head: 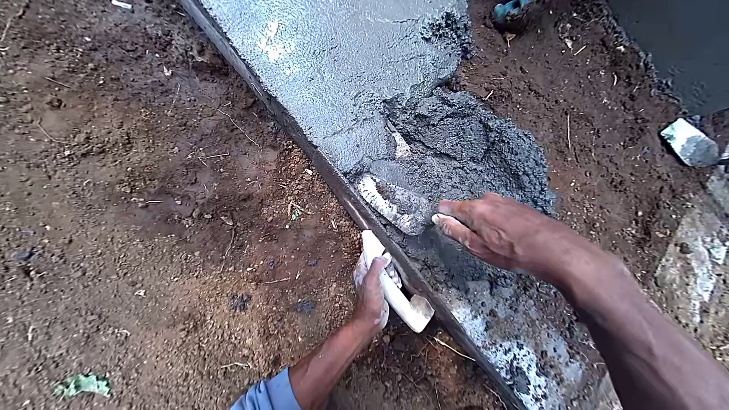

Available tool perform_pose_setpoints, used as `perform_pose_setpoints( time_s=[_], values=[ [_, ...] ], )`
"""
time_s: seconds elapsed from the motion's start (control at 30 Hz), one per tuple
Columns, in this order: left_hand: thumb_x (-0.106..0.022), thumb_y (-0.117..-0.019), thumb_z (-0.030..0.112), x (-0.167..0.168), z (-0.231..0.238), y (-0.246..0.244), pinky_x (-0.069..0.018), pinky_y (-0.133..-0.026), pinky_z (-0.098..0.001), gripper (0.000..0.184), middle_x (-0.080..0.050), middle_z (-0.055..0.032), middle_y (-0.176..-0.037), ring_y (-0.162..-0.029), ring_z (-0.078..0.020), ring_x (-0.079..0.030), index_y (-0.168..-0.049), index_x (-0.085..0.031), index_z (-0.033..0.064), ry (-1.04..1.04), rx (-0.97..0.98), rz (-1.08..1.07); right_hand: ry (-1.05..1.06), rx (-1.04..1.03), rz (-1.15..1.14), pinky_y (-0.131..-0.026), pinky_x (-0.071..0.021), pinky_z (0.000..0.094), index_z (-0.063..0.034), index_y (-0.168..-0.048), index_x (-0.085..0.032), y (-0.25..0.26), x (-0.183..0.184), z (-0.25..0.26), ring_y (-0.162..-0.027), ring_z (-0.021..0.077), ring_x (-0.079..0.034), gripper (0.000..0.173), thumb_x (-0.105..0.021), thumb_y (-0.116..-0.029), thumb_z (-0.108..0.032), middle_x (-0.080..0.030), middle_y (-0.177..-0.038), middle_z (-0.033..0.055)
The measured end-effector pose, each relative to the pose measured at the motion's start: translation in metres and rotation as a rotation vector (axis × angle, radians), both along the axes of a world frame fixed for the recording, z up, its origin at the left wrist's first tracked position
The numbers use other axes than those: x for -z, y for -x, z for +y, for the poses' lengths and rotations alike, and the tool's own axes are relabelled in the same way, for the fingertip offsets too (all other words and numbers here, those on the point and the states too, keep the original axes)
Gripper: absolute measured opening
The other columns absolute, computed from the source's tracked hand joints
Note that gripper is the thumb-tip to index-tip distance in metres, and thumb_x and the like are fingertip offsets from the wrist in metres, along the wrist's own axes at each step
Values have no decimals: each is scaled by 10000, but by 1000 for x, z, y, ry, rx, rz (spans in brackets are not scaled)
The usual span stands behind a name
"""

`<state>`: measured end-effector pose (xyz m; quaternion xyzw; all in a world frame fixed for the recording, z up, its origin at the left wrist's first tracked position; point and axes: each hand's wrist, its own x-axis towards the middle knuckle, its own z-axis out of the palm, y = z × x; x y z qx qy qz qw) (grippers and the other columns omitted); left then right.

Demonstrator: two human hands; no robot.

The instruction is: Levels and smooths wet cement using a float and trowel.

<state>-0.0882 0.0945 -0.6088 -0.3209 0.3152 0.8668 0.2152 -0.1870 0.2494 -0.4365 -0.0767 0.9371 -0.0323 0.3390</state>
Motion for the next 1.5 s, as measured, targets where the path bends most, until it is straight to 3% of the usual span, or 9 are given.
perform_pose_setpoints(
  time_s=[0.17,0.27,0.4,0.7,0.8,0.9,1.17,1.3,1.5],
  values=[
    [-432,-1017,72,2,1,1,-510,-517,-261,98,-509,-14,-638,-510,-112,-527,-1041,-518,31,-1,-2,9,242,319,-60,-496,-451,333,-128,-867,-615,2,16,2,-508,140,-529,414,-411,-1120,-384,-535,-613,27],
    [-406,-1028,71,4,1,0,-507,-524,-269,103,-502,-15,-628,-513,-117,-525,-1019,-505,42,-1,17,5,192,86,-119,-648,-454,446,-109,-924,-596,25,20,-5,-704,219,-585,405,-361,-1130,-367,-558,-737,64],
    [-402,-1034,88,3,0,0,-510,-529,-264,128,-507,-19,-625,-511,-117,-527,-984,-514,54,6,14,6,73,-69,-161,-612,-467,426,-126,-895,-602,33,6,8,-667,190,-590,396,-384,-1124,-364,-552,-696,31],
    [-394,-1027,86,4,1,0,-514,-524,-269,138,-503,-21,-619,-505,-123,-529,-962,-511,52,-5,16,19,-124,29,-252,-622,-523,456,-179,-1004,-626,-32,-12,28,-696,218,-642,375,-393,-1104,-456,-599,-719,25],
    [-399,-1025,88,4,2,0,-508,-526,-266,139,-499,-15,-618,-504,-116,-518,-945,-509,58,-18,12,28,-172,58,-96,-605,-540,492,-217,-1121,-729,-54,-25,39,-693,237,-679,364,-451,-1082,-449,-665,-731,26],
    [-390,-1031,95,5,3,-3,-510,-532,-264,146,-494,-13,-618,-506,-115,-516,-954,-510,63,-9,11,37,-114,130,51,-541,-498,474,-204,-1044,-681,-59,-17,19,-621,231,-641,388,-380,-1092,-445,-599,-651,10],
    [-355,-1037,105,10,9,-10,-518,-538,-273,194,-502,-10,-602,-504,-120,-526,-937,-517,66,-18,29,54,-155,213,-122,-640,-525,489,-199,-1161,-692,-88,-6,23,-753,262,-676,360,-434,-1092,-440,-642,-754,46],
    [-339,-1048,115,8,14,-17,-513,-533,-264,192,-501,3,-600,-499,-110,-521,-963,-508,81,-23,43,54,-328,388,350,-479,-450,553,-100,-922,-673,-138,-19,86,-590,383,-639,449,-414,-1066,-437,-586,-622,131],
    [-338,-1049,111,6,24,-37,-528,-547,-276,169,-504,-7,-601,-506,-123,-536,-981,-490,80,-32,55,22,-505,445,684,-565,-510,622,-7,-1047,-640,-147,47,132,-777,483,-704,384,-416,-1072,-318,-684,-877,253]
  ],
)
